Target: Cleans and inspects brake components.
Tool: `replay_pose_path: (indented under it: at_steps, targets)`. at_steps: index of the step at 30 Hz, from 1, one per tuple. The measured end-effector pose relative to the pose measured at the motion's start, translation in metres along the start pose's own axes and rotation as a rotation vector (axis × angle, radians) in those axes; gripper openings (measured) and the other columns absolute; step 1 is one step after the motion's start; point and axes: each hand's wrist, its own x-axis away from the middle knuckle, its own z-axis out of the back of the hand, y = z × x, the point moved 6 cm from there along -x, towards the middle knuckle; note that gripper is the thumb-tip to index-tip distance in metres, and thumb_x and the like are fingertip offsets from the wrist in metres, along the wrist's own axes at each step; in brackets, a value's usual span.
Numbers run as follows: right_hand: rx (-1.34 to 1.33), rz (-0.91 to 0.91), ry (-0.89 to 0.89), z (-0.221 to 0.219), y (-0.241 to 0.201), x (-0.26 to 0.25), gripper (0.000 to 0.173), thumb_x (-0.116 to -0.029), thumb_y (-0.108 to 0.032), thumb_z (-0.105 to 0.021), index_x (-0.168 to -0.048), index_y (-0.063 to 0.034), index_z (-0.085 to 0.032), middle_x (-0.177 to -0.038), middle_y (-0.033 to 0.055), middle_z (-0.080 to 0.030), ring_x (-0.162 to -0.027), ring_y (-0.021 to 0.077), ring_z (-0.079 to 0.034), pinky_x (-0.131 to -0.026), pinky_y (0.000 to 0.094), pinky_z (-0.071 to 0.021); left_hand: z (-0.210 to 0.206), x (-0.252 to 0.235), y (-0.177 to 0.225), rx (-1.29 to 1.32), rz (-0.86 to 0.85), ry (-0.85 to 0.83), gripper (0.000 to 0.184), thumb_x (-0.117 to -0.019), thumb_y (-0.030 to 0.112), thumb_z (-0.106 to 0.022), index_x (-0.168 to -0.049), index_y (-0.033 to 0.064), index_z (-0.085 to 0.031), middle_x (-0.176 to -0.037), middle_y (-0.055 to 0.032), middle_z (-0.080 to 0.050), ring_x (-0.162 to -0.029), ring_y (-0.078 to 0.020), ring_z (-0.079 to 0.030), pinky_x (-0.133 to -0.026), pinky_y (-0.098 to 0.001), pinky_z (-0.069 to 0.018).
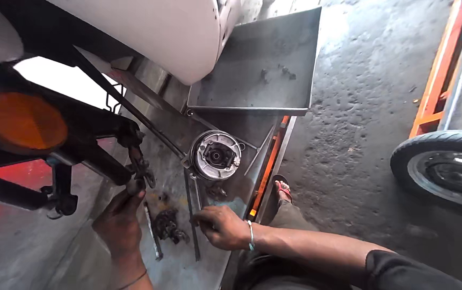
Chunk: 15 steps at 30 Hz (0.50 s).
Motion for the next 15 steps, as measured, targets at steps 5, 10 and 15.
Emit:
replay_pose_path:
  at_steps: [5, 10, 15]
  targets:
    - [-0.167, 0.011, 0.107, -0.020, -0.001, -0.022, 0.028, -0.0968, -0.003, -0.055, -0.118, 0.0071, -0.069, -0.102, 0.0220, -0.072, -0.093, 0.0326, -0.071, -0.086, 0.0488, -0.0551, 0.007, -0.004, -0.004, -0.014, 0.043, -0.019, 0.014, -0.0843, -0.003, -0.071, -0.098, -0.0045, -0.068, -0.088, 0.0044, -0.072, -0.083, -0.0030, -0.071, -0.083, -0.0242, -0.0604]
    - [-0.374, 0.069, 0.344, -0.028, -0.010, -0.063, 0.036, -0.0968, 0.000, -0.052, -0.131, 0.0064, -0.063, -0.108, 0.0198, -0.072, -0.096, 0.0288, -0.070, -0.088, 0.0453, -0.0560, 0.009, -0.010, -0.005, 0.020, 0.036, -0.043, 0.015, -0.0838, -0.008, -0.066, -0.091, 0.0056, -0.068, -0.083, 0.0094, -0.073, -0.079, -0.0044, -0.071, -0.081, -0.0261, -0.0617]
    - [-0.495, 0.142, 0.474, -0.035, -0.005, -0.092, 0.030, -0.0977, 0.000, -0.055, -0.124, 0.0074, -0.067, -0.105, 0.0206, -0.070, -0.088, 0.0244, -0.069, -0.079, 0.0380, -0.0577, 0.013, -0.014, -0.006, 0.004, 0.007, -0.053, 0.020, -0.0838, -0.011, -0.063, -0.089, 0.0078, -0.068, -0.079, 0.0088, -0.073, -0.075, -0.0047, -0.071, -0.076, -0.0241, -0.0618]
